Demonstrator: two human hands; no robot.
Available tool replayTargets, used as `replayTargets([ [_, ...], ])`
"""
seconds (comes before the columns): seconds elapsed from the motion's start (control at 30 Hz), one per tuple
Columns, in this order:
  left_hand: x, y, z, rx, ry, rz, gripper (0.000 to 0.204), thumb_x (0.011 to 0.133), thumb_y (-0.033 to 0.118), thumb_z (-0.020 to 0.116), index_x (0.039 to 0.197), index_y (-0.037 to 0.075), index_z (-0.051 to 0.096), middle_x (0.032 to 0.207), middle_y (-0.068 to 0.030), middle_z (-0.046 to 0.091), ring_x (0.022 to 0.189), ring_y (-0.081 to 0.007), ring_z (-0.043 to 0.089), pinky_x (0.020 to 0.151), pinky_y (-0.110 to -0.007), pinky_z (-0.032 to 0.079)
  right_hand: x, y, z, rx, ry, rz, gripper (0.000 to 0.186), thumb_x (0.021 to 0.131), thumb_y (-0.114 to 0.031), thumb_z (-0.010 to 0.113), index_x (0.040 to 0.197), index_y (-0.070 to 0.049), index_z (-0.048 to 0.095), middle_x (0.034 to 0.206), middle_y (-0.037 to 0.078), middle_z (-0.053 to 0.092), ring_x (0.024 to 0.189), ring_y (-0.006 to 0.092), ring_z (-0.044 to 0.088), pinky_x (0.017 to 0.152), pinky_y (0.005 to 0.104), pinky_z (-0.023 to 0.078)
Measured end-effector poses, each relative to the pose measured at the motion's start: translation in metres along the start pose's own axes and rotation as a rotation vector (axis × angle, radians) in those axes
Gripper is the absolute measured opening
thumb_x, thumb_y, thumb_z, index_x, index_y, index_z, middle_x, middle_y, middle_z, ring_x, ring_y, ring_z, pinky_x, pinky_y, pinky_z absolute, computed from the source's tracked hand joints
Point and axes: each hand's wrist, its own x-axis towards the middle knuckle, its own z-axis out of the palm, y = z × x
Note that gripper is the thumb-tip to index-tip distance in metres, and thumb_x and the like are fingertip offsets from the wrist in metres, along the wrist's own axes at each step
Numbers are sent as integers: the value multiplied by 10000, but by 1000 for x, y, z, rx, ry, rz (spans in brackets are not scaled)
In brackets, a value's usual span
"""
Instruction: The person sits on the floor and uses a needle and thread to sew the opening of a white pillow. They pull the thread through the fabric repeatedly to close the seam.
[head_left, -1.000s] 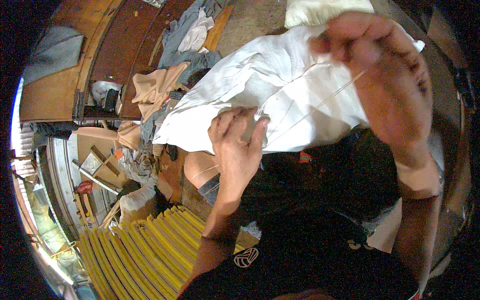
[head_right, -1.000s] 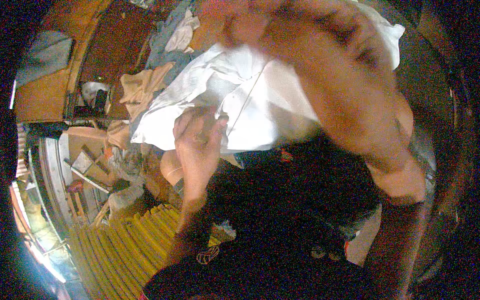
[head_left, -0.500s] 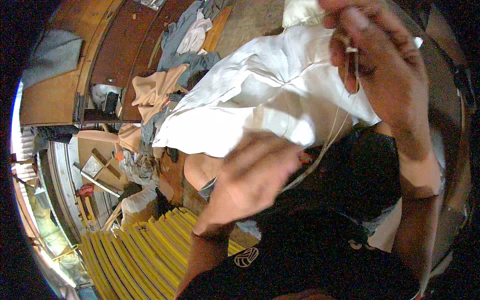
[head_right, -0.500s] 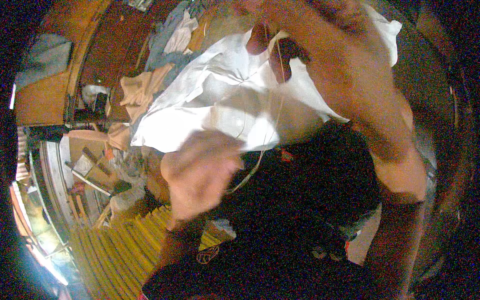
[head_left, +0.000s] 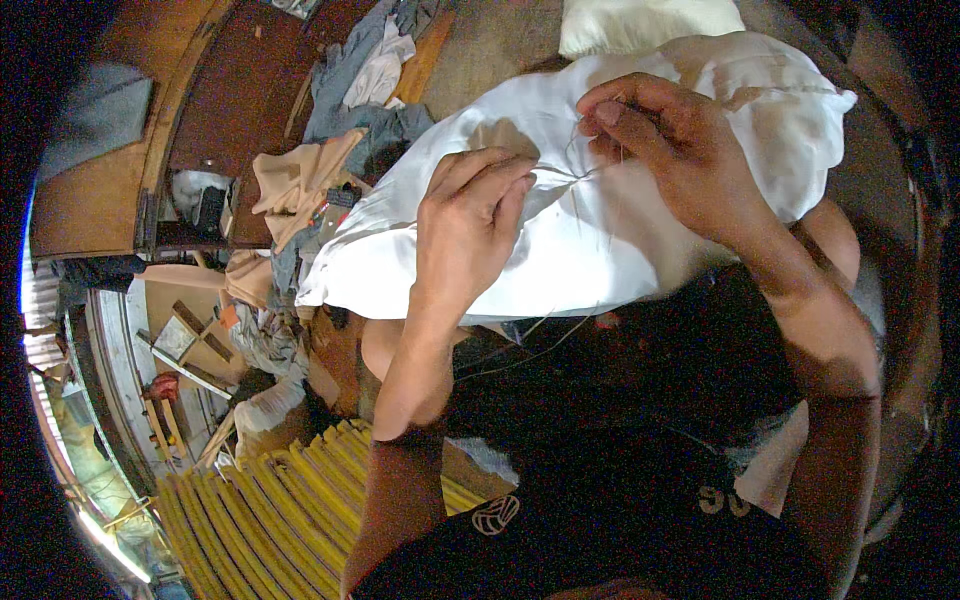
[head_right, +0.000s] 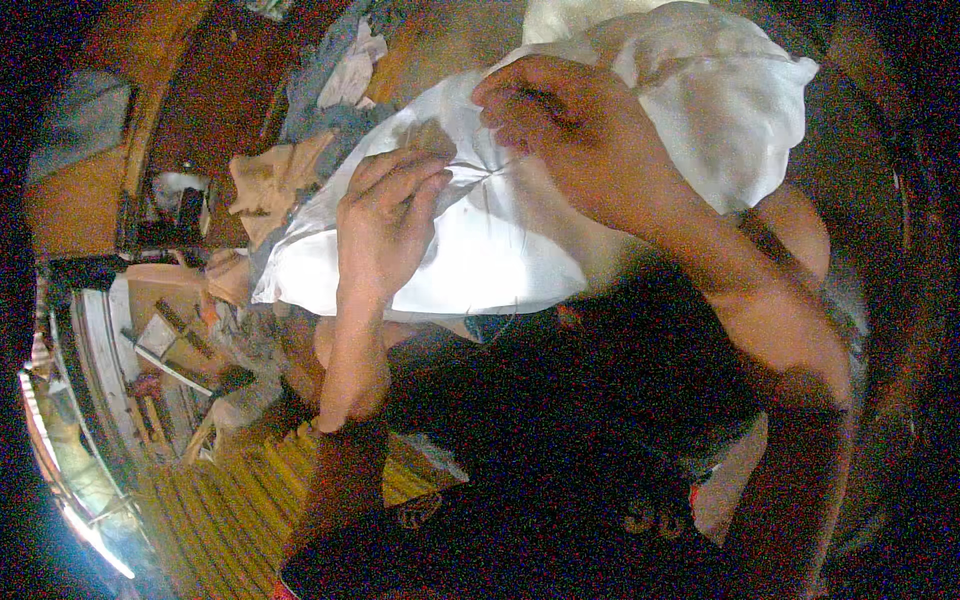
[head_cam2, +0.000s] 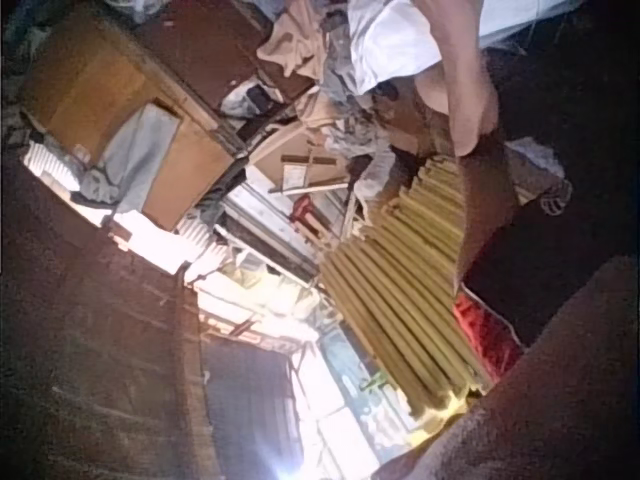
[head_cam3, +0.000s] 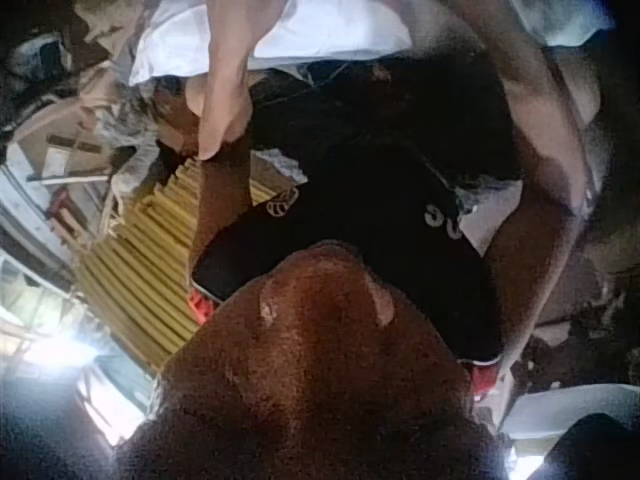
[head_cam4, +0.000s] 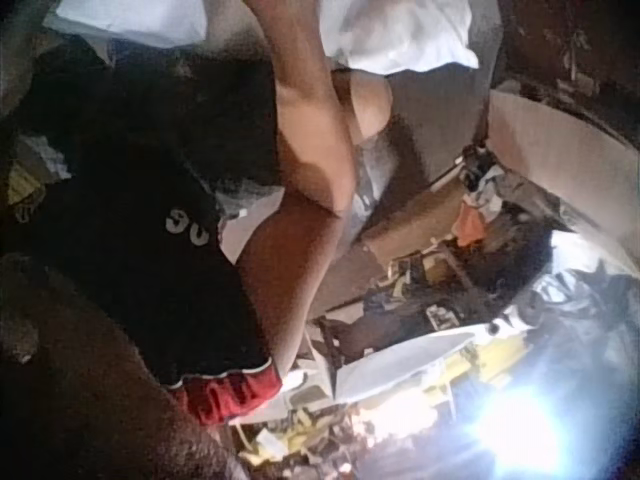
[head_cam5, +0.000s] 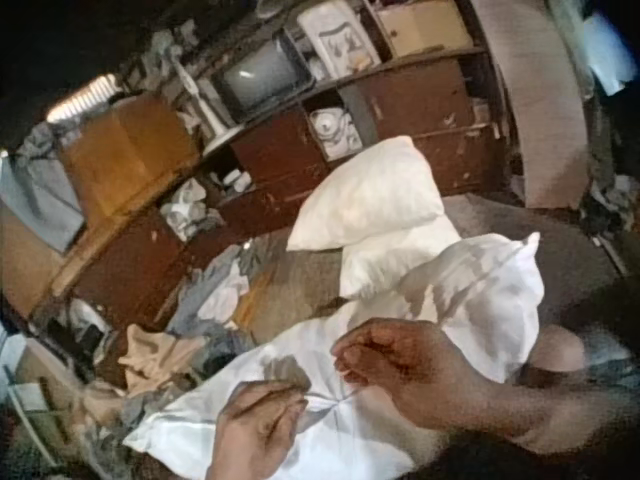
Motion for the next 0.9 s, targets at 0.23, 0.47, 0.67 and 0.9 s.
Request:
replayTargets([
  [0.23,-3,-2,5,30,15,-7,184,814,45,724,994,61,756,1043,-122,685,986,-317,634,856,-399,530,2,5,5,-46,52,-56,260,1034,-208,579,1126,22,658,941,43,693,854,103,626,790,253,522],
  [0.47,-2,-1,8,17,164,83,183,800,11,718,977,45,746,1027,-117,687,955,-303,632,821,-388,532,-2,-9,15,-77,88,-58,262,1035,-196,575,1125,38,652,900,46,682,818,94,610,774,250,510],
  [0.67,-5,-1,8,18,149,84,201,788,5,727,981,58,749,1000,-101,671,920,-294,617,784,-379,528,-4,0,19,-158,87,-42,243,1034,-172,573,1102,50,643,837,36,643,782,97,575,744,247,491],
  [0.9,-8,-6,13,6,182,78,191,771,17,760,951,77,756,941,-75,622,858,-260,577,714,-365,500,-3,9,20,-207,116,-64,221,981,-182,593,1059,3,686,903,128,715,803,196,689,728,314,544],
])
